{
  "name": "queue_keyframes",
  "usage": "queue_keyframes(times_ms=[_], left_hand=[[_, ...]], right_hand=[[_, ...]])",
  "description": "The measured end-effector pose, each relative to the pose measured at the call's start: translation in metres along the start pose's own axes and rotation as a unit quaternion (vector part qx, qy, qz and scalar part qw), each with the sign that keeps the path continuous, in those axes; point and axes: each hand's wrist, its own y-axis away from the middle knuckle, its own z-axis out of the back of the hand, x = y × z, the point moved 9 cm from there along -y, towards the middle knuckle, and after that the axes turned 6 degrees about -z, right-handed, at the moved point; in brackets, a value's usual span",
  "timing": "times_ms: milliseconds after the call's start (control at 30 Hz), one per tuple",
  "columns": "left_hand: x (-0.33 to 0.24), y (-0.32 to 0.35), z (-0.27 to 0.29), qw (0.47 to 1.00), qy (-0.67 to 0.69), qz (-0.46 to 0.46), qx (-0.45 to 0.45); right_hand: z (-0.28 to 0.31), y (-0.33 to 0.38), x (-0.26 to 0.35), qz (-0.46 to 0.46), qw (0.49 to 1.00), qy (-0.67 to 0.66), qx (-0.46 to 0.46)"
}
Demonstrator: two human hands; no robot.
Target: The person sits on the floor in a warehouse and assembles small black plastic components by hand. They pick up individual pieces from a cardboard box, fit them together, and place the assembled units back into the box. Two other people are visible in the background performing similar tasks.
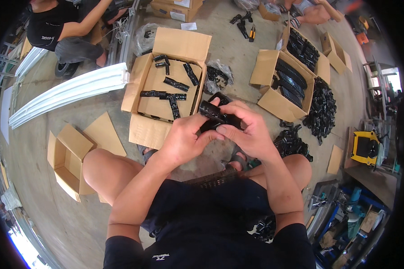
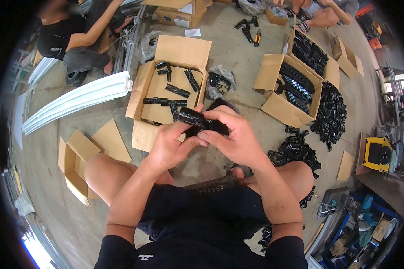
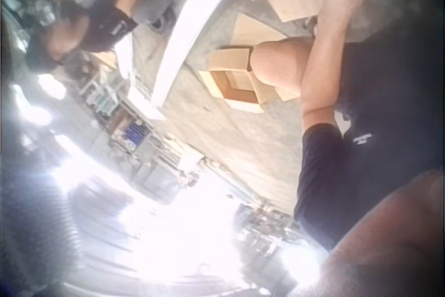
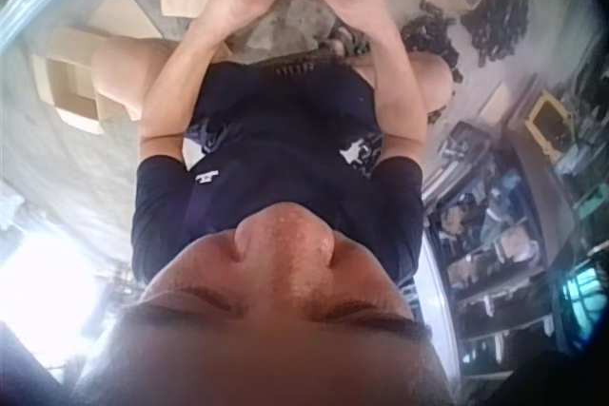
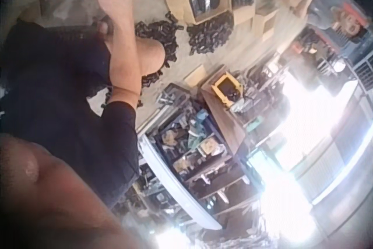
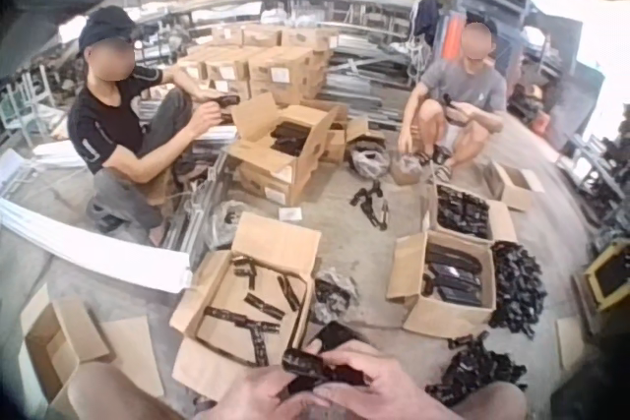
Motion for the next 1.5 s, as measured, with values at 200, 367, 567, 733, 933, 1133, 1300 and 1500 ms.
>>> queue_keyframes(times_ms=[200, 367, 567, 733, 933, 1133, 1300, 1500], left_hand=[[0.023, -0.001, 0.003, 0.986, 0.13, 0.071, -0.072], [0.026, 0.004, 0.002, 0.97, 0.194, 0.086, -0.119], [0.027, 0.003, 0.0, 0.977, 0.182, 0.074, -0.088], [0.026, 0.003, -0.001, 0.951, 0.27, 0.086, -0.121], [0.017, -0.005, 0.03, 0.943, 0.266, 0.063, -0.189], [0.005, -0.011, 0.053, 0.971, 0.138, 0.001, -0.194], [0.003, -0.008, 0.072, 0.978, 0.051, 0.004, -0.202], [-0.007, -0.003, 0.091, 0.974, -0.098, -0.051, -0.197]], right_hand=[[-0.002, -0.002, -0.017, 0.038, 0.996, -0.019, -0.074], [-0.001, -0.008, -0.026, 0.007, 0.996, -0.051, -0.068], [-0.001, -0.003, -0.033, -0.022, 0.995, -0.052, -0.081], [-0.004, -0.004, -0.043, -0.035, 0.99, -0.099, -0.094], [0.041, -0.041, -0.114, -0.141, 0.957, -0.169, -0.189], [-0.009, -0.038, -0.277, -0.259, 0.89, 0.374, -0.019], [-0.076, -0.023, -0.348, -0.312, 0.797, 0.505, 0.113], [-0.087, -0.02, -0.367, -0.27, 0.821, 0.501, 0.051]])
